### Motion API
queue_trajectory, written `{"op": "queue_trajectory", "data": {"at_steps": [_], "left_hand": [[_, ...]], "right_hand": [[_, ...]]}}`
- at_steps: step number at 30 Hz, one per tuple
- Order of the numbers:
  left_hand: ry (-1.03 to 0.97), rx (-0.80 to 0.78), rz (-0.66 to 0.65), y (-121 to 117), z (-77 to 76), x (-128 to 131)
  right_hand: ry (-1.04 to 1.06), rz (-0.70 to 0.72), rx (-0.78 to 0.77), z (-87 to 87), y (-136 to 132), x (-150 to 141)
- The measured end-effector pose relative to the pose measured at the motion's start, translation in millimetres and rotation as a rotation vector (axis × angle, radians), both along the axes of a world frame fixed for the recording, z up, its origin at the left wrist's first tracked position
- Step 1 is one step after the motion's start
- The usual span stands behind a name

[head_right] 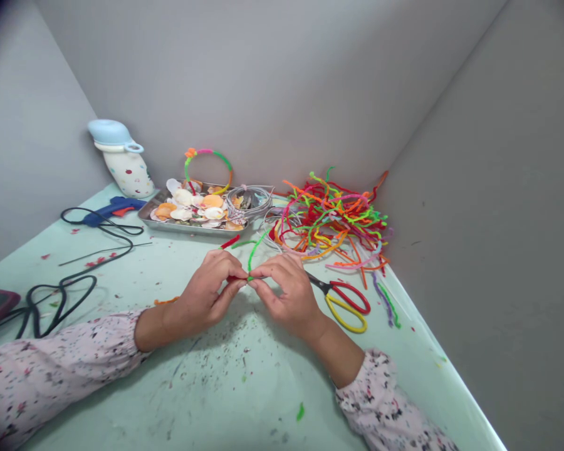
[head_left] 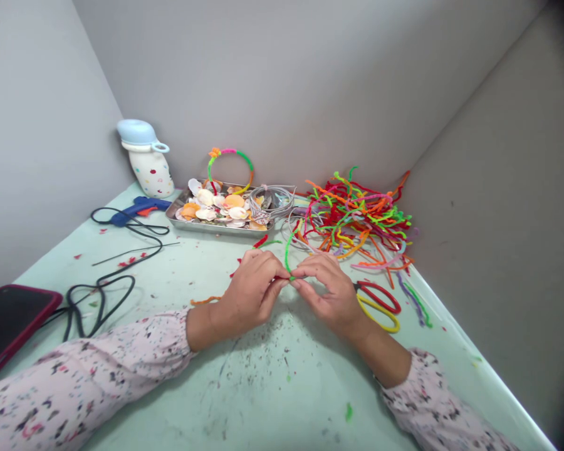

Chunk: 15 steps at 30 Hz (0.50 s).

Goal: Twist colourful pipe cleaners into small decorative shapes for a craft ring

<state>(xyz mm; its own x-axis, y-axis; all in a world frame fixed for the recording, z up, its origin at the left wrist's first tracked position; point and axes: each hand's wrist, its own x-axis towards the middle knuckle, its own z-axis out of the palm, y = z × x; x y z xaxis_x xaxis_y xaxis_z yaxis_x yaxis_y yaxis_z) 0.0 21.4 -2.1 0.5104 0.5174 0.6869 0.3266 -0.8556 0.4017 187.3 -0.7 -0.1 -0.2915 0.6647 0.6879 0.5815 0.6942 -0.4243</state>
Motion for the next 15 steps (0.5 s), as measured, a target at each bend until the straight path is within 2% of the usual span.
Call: {"op": "queue_trajectory", "data": {"at_steps": [15], "left_hand": [[0.005, 0.048, -0.005, 0.7, -0.4, -0.5]], "right_hand": [[-0.041, 0.013, -0.053, 3.2, -0.5, -0.2]]}}
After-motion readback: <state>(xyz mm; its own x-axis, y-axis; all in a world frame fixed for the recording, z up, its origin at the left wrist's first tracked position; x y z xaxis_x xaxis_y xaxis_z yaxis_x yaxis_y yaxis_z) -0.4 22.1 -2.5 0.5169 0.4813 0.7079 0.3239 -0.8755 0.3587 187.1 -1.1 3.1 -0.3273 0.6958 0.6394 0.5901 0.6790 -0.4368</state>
